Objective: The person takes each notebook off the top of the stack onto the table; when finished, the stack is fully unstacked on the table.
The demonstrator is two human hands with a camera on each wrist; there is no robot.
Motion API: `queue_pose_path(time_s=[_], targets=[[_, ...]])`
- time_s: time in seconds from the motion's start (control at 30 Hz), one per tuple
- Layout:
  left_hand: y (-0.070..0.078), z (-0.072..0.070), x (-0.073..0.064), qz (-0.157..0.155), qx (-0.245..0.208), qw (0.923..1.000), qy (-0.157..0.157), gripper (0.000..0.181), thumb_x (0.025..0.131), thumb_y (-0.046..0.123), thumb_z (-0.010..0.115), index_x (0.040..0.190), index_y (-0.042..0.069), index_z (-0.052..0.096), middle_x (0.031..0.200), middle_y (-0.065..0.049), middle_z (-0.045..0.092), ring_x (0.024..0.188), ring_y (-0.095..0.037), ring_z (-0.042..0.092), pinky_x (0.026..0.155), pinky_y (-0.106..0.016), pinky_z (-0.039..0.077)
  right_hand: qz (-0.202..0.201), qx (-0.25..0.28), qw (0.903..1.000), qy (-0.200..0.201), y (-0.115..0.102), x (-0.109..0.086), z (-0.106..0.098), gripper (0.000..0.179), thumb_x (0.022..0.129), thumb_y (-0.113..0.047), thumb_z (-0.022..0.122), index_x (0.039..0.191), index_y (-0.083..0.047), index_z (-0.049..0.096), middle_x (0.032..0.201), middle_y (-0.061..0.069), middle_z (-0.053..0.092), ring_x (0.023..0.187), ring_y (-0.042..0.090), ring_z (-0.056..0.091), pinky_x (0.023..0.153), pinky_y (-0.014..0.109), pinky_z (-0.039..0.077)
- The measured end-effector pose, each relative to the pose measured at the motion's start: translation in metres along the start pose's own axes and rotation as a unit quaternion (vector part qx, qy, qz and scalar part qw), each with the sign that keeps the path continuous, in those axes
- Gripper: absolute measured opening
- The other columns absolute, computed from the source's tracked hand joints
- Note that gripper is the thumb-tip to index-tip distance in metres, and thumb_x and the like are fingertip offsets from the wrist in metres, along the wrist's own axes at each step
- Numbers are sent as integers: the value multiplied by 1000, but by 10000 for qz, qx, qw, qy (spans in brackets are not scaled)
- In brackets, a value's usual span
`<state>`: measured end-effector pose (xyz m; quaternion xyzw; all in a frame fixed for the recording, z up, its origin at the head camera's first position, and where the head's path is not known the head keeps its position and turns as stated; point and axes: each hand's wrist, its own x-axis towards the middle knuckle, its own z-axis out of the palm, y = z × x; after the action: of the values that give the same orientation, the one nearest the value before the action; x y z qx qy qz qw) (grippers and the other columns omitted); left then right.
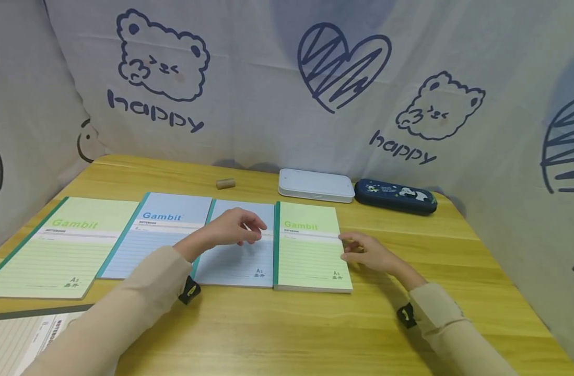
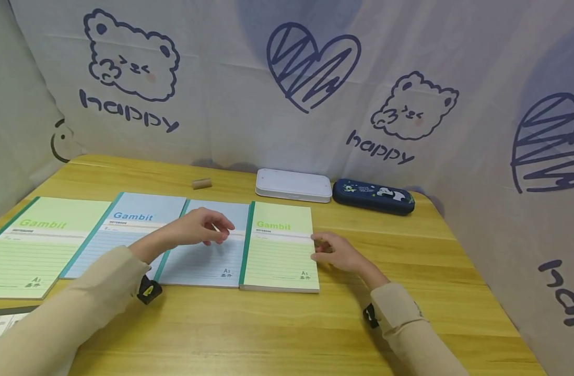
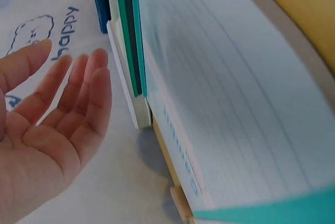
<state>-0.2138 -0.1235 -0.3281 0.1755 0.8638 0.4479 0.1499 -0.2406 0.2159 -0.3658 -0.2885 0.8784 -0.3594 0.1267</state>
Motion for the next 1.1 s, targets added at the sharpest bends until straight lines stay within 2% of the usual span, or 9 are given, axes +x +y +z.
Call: queue_pose_path(time_s=[0.17,0.3,0.5,0.7,0.93,1.1], targets=[[4,13,12,-3,287,9993,237,31,81,11,65,110,1,60,97,-9,60,80,-19,56,62,-28,47,19,21,10000,-8,0,0,0,43,85,-6,60,121,12,44,119,28,46,94,31,53,79,38,45],[6,22,18,-103,575,9979,290,39,79,14,68,115,2,58,102,-12,59,87,-22,57,67,-29,47,-14,21,10000,-27,-1,0,0,43,85,-6,60,120,13,44,118,28,47,93,31,53,78,38,44],[14,32,25,-496,969,9939,159,47,77,18,71,120,5,56,112,-14,55,101,-25,51,81,-37,43,27,-4,10000,-26,-2,0,0,43,85,-6,60,121,12,44,119,27,47,93,30,53,79,38,44],[18,39,32,-786,1089,9909,-52,52,75,18,72,122,5,53,118,-14,52,109,-26,47,88,-39,39,-55,23,10000,-25,-1,0,0,43,84,-6,60,120,13,44,118,29,46,93,32,53,79,38,45],[20,41,38,-874,1137,9896,-50,54,72,17,74,121,5,54,113,-15,53,97,-24,52,80,-34,44,-12,43,10000,-11,1,0,1,44,84,-6,60,121,12,45,119,27,46,93,30,53,79,38,44],[20,41,41,-1150,553,9918,22,54,71,10,75,121,3,54,115,-17,52,84,-20,56,67,-27,48,-23,52,10000,-12,0,-1,0,43,84,-6,60,120,13,44,119,28,46,93,31,53,79,39,45]])
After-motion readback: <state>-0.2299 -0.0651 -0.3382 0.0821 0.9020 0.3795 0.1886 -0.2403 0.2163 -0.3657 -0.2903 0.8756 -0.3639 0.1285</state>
